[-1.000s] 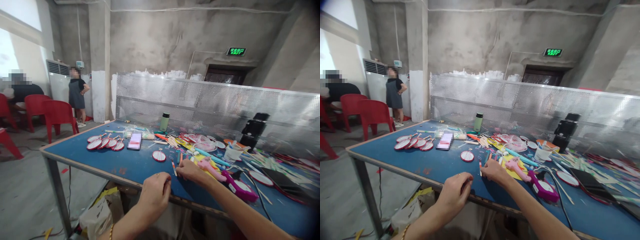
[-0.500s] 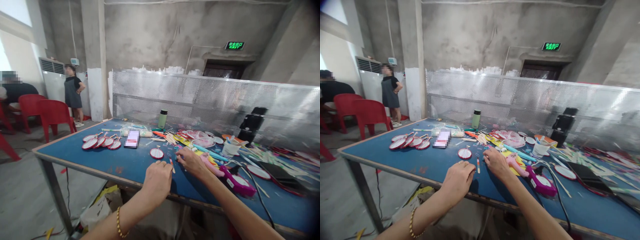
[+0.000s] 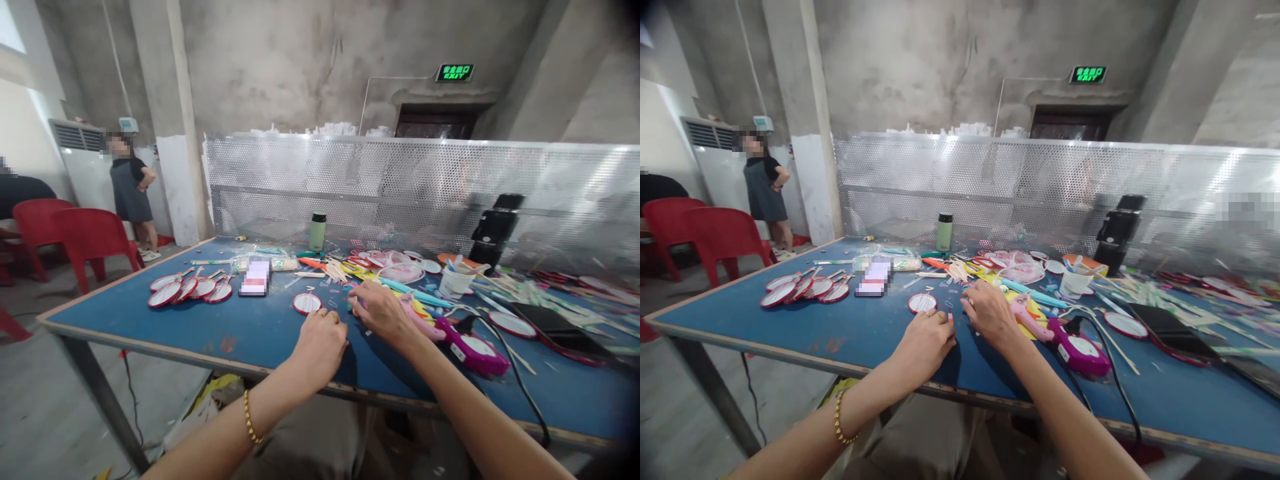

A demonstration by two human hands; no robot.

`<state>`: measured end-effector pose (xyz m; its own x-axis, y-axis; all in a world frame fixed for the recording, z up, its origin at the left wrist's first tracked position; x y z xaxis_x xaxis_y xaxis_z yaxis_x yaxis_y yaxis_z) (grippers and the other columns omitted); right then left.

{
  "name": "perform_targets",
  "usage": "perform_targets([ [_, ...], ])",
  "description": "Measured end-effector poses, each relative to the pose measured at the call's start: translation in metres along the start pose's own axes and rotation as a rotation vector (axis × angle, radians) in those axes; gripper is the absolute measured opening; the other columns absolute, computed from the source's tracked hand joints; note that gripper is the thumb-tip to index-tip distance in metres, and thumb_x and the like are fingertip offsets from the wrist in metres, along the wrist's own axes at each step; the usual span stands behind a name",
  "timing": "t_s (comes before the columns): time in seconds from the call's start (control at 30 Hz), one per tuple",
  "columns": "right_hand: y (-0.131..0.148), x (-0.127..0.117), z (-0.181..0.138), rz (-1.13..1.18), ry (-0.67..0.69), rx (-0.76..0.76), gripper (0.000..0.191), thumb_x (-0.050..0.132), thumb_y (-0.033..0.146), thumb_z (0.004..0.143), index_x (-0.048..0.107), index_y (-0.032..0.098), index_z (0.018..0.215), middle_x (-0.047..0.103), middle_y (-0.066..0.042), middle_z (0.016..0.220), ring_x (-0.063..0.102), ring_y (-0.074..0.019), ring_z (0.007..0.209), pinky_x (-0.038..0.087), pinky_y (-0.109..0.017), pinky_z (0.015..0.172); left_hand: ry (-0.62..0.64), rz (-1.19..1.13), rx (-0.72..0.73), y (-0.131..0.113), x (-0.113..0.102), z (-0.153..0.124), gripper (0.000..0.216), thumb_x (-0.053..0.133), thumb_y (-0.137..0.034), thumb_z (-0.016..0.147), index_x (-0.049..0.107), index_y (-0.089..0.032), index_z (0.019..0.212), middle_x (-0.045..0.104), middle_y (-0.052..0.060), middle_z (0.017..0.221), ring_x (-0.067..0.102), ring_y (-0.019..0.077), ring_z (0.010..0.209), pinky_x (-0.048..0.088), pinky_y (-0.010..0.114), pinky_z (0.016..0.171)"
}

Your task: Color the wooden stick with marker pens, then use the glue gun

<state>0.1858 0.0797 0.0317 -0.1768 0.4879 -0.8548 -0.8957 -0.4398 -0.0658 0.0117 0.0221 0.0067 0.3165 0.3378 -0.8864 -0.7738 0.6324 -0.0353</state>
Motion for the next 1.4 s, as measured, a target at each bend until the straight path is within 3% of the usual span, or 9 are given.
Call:
perform_targets([
  [0.23,0.0,-0.019,-0.028,0.053,-0.143,-0.016,0.023,0.049,0.024,0.097,0.071,0.02,0.095,0.063,-0.006,0.091,0.059,-0.0206,0.088,0.04,-0.031,0.079,0.025,0.022,0.027,0.004,0.001,0.004,0.014,0.06,-0.023,0.093,0.072,-0.015,0.093,0.07,0.01,0.097,0.062,0.0263,0.095,0.048,0.039,0.084],
  [0.43,-0.001,-0.017,-0.047,0.06,-0.146,-0.032,0.021,0.049,0.023,0.097,0.07,0.018,0.096,0.063,-0.007,0.09,0.06,-0.0231,0.089,0.043,-0.035,0.08,0.018,0.035,0.043,0.007,0.005,0.004,0.019,0.052,-0.018,0.095,0.07,-0.015,0.093,0.068,0.01,0.097,0.061,0.0258,0.095,0.048,0.039,0.085],
  [0.6,0.014,-0.017,-0.053,0.051,-0.152,-0.067,0.015,0.053,0.018,0.097,0.069,0.017,0.098,0.062,-0.008,0.093,0.059,-0.0243,0.088,0.044,-0.036,0.079,0.023,0.042,0.054,0.01,0.002,0.005,0.019,0.052,-0.017,0.095,0.071,-0.016,0.095,0.068,0.01,0.097,0.06,0.0257,0.095,0.048,0.038,0.084],
  [0.87,0.042,-0.007,-0.064,0.137,-0.051,-0.09,0.02,0.052,0.015,0.098,0.071,0.015,0.091,0.06,-0.007,0.086,0.057,-0.0218,0.084,0.044,-0.035,0.077,0.013,-0.003,0.095,0.017,0.003,-0.001,0.024,0.05,-0.018,0.098,0.074,-0.019,0.093,0.068,0.008,0.094,0.059,0.0254,0.096,0.047,0.037,0.083],
  [1.03,0.047,-0.003,-0.071,0.182,-0.017,-0.06,0.024,0.05,0.014,0.098,0.072,0.016,0.089,0.059,-0.007,0.086,0.056,-0.0214,0.085,0.044,-0.036,0.079,-0.022,-0.069,0.055,0.024,0.001,-0.008,0.03,0.044,-0.015,0.1,0.073,-0.02,0.107,0.069,0.006,0.099,0.06,0.0222,0.099,0.046,0.036,0.089],
  [1.4,0.052,-0.004,-0.064,0.171,0.023,-0.075,0.023,0.049,0.012,0.096,0.07,0.017,0.089,0.058,-0.007,0.088,0.056,-0.0206,0.084,0.045,-0.035,0.077,-0.032,-0.11,0.04,0.024,0.001,-0.016,0.03,0.046,-0.011,0.096,0.075,-0.019,0.096,0.066,0.007,0.093,0.057,0.0236,0.092,0.045,0.037,0.084],
])
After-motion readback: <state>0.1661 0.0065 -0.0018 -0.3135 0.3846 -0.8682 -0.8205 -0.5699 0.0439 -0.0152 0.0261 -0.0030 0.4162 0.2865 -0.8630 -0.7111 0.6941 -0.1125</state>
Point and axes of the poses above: each hand's wrist, its own z-axis towards the middle knuckle, its own x-axis out of the palm, y = z × x, the point moved 1 cm from there along z, towards the middle knuckle
